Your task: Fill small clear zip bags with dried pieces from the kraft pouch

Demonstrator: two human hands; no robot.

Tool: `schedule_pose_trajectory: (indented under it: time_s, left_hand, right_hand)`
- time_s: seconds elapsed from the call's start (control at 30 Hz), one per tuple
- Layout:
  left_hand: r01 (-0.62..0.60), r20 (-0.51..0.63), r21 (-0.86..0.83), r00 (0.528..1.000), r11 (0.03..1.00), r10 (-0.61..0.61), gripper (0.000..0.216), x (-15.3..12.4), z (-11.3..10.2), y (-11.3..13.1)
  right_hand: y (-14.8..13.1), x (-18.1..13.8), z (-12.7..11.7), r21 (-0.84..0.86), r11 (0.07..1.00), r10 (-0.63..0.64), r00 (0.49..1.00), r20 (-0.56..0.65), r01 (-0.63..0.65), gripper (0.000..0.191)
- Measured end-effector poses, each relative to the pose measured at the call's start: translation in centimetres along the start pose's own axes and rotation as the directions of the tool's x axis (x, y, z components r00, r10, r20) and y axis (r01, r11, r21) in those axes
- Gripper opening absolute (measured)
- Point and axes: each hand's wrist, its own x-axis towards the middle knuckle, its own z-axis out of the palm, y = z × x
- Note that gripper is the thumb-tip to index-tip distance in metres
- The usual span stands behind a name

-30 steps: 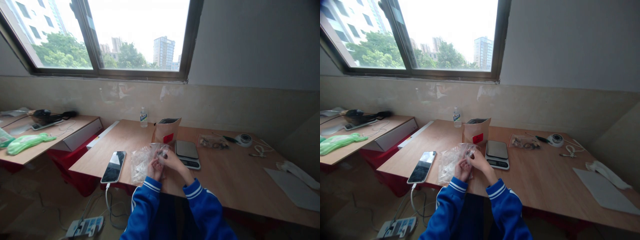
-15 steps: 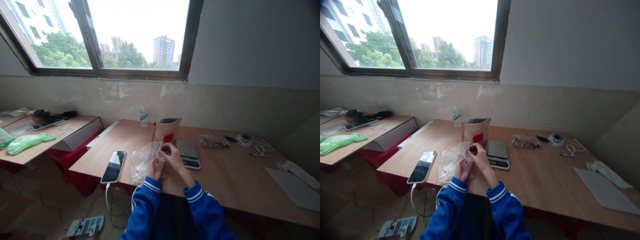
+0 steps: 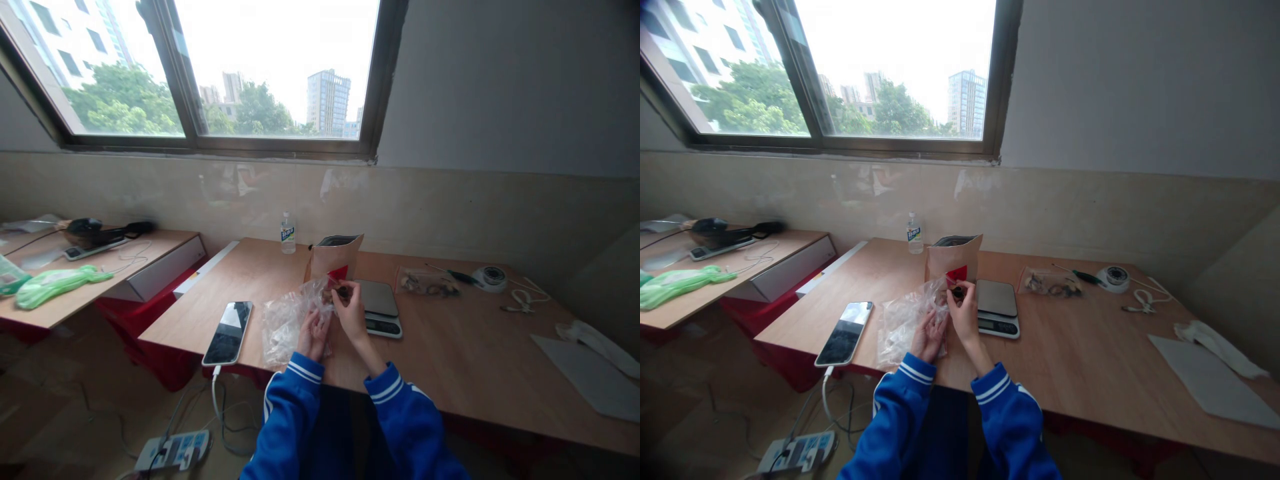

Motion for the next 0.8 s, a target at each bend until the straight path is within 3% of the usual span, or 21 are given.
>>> schedule_pose_trajectory:
  time_s: [0.23, 0.57, 0.67, 0.8]
  left_hand:
    - [-0.009, -0.01, 0.008, 1.0, 1.0, 0.009, 0.035, -0.2, 0.1, 0.0]
    - [-0.018, 0.019, 0.027, 1.0, 0.999, 0.017, 0.041, -0.1, -0.1, 0.0]
    - [-0.016, 0.028, 0.024, 0.999, 1.0, 0.015, 0.041, -0.1, -0.3, 0.0]
    - [-0.01, 0.022, 0.001, 1.0, 1.0, 0.01, 0.04, -0.2, -0.2, 0.1]
  right_hand:
    - [-0.4, -0.6, 0.2, -0.08, 0.994, -0.083, 0.995, -0.047, 0.079, 0.024]
    - [0.5, 1.1, -0.1, 0.065, 0.995, 0.081, 0.975, -0.205, -0.07, 0.029]
    - [-1.0, 3.5, -0.6, 0.06, 0.998, -0.001, 0.965, -0.263, 0.018, 0.029]
    - [-4.8, 8.1, -0.7, 0.042, 0.966, -0.239, 0.94, -0.243, 0.256, 0.032]
